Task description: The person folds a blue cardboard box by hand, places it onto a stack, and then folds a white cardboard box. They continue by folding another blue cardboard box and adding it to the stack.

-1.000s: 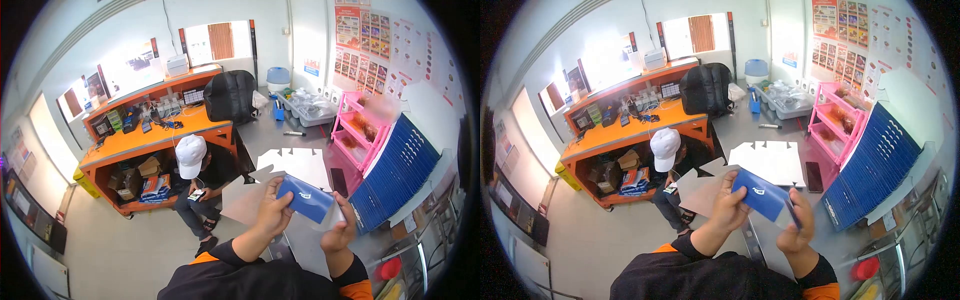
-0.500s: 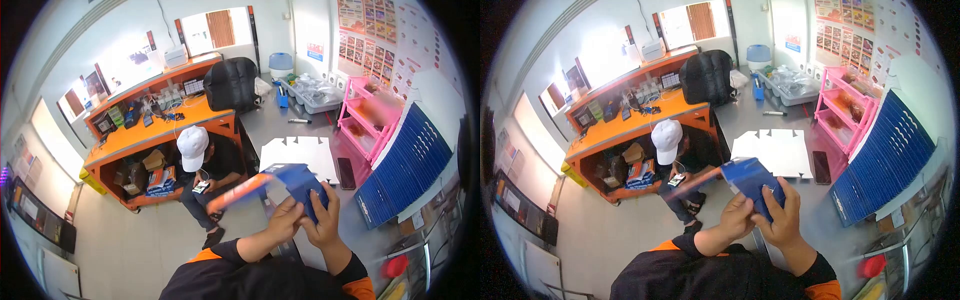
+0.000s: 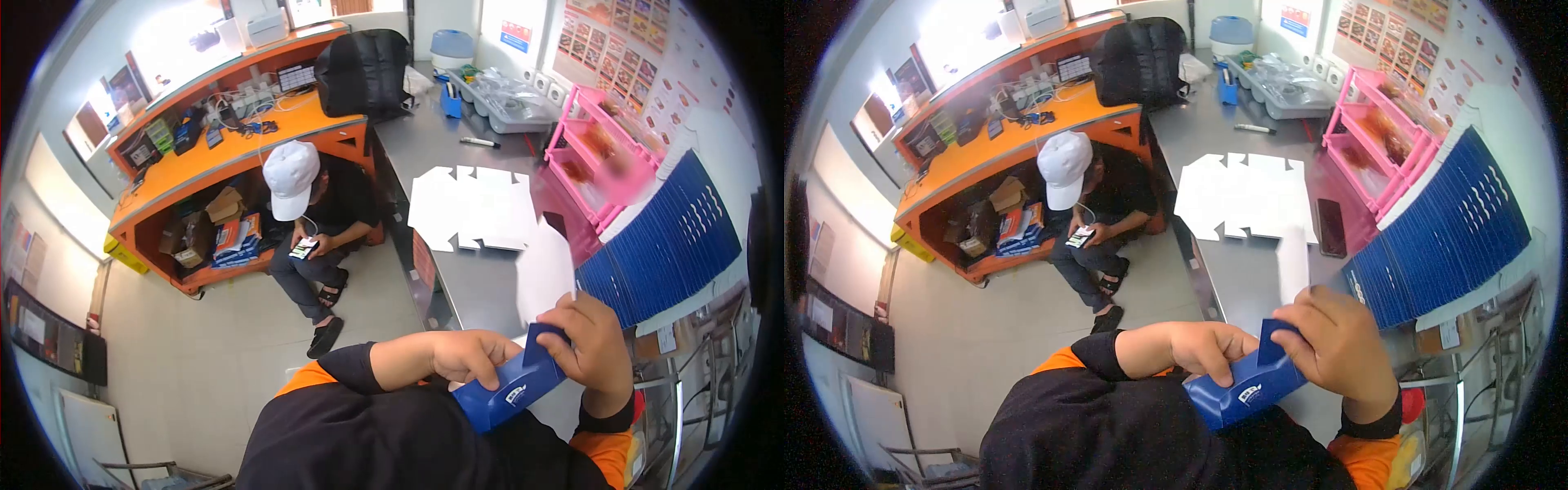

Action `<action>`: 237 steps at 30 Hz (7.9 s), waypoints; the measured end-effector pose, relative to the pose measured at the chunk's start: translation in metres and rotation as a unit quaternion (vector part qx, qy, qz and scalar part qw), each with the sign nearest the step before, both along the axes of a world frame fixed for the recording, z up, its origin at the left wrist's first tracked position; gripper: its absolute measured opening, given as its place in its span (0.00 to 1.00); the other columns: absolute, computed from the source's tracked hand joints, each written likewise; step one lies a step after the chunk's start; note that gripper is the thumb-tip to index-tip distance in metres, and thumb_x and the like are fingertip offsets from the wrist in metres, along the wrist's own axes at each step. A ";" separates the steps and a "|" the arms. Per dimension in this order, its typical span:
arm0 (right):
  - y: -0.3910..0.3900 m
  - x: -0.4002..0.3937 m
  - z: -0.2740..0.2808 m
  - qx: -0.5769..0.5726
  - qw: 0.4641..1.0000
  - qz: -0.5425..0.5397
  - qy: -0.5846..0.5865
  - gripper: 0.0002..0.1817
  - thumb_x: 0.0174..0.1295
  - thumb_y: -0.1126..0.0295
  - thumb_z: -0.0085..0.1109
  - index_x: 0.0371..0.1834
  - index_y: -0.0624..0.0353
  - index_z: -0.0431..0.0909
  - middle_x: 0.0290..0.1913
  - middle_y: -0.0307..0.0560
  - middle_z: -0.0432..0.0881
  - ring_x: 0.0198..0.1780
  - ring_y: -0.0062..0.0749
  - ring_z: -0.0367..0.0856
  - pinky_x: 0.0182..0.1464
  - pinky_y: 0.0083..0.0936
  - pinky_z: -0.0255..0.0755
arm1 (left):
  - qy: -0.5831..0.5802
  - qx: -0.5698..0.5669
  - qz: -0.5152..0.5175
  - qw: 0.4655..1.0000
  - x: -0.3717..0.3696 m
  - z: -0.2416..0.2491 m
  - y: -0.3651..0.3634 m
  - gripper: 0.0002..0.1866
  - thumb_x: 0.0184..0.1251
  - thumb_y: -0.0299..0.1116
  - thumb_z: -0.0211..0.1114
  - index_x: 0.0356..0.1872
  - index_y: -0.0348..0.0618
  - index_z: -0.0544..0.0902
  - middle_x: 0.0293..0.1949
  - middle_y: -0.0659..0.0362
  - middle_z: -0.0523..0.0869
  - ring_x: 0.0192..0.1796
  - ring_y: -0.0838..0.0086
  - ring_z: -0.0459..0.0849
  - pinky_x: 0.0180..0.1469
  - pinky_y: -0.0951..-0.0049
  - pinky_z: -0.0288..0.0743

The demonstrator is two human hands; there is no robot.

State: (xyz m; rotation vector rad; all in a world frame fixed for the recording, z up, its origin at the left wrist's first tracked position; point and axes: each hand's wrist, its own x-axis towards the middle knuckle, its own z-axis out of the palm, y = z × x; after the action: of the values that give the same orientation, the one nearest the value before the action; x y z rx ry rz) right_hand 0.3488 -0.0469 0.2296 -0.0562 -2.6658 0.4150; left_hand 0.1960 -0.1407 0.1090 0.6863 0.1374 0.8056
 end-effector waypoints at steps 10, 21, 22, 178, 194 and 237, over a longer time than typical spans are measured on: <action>0.010 0.036 -0.010 -0.079 0.989 0.056 -0.111 0.30 0.34 0.53 0.70 0.42 0.55 0.73 0.39 0.46 0.72 0.39 0.43 0.71 0.40 0.32 0.65 | 0.042 0.050 0.002 0.998 -0.001 0.025 0.016 0.29 0.48 0.42 0.69 0.43 0.23 0.75 0.39 0.50 0.82 0.43 0.72 0.79 0.43 0.74 0.74; 0.005 0.138 -0.158 -0.112 0.921 -0.373 -0.037 0.29 0.29 0.74 0.67 0.42 0.47 0.72 0.51 0.46 0.67 0.52 0.47 0.65 0.52 0.39 0.61 | 0.561 0.588 0.152 0.562 0.066 -0.052 0.087 0.15 0.48 0.25 0.63 0.41 0.48 0.79 0.33 0.56 0.80 0.40 0.63 0.78 0.43 0.65 0.71; 0.005 0.147 -0.174 -0.133 0.912 -0.387 -0.025 0.26 0.29 0.76 0.65 0.39 0.48 0.73 0.50 0.46 0.68 0.51 0.47 0.66 0.52 0.39 0.61 | 0.560 0.592 0.141 0.562 0.073 -0.062 0.090 0.14 0.48 0.26 0.63 0.40 0.49 0.79 0.33 0.57 0.80 0.40 0.63 0.78 0.42 0.65 0.70; 0.026 0.065 -0.041 -0.174 0.984 -0.027 -0.013 0.13 0.49 0.64 0.61 0.37 0.57 0.78 0.37 0.42 0.76 0.40 0.38 0.76 0.41 0.29 0.69 | 0.038 -0.021 -0.080 0.996 0.020 0.011 0.052 0.23 0.53 0.19 0.52 0.53 0.21 0.65 0.47 0.47 0.77 0.48 0.66 0.78 0.50 0.70 0.71; 0.017 0.137 -0.076 -0.213 0.955 -0.143 0.149 0.16 0.47 0.72 0.62 0.42 0.58 0.76 0.38 0.46 0.74 0.40 0.40 0.74 0.42 0.29 0.68 | 0.194 -0.067 -0.166 0.964 0.073 0.026 0.106 0.18 0.54 0.17 0.52 0.49 0.23 0.69 0.40 0.50 0.80 0.41 0.71 0.81 0.43 0.76 0.75; 0.007 0.276 -0.159 -0.303 0.721 -0.382 0.494 0.22 0.46 0.69 0.62 0.45 0.66 0.73 0.37 0.45 0.75 0.37 0.26 0.72 0.43 0.22 0.65 | 0.753 0.310 0.388 0.432 0.008 -0.075 0.275 0.21 0.48 0.42 0.66 0.43 0.41 0.80 0.44 0.50 0.80 0.50 0.58 0.75 0.53 0.64 0.68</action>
State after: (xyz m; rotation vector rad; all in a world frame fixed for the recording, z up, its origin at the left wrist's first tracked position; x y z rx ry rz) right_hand 0.6243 -0.0401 0.0709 -0.8402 -1.1938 0.7302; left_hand 0.2040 0.1339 0.0343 2.0173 2.0573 0.8244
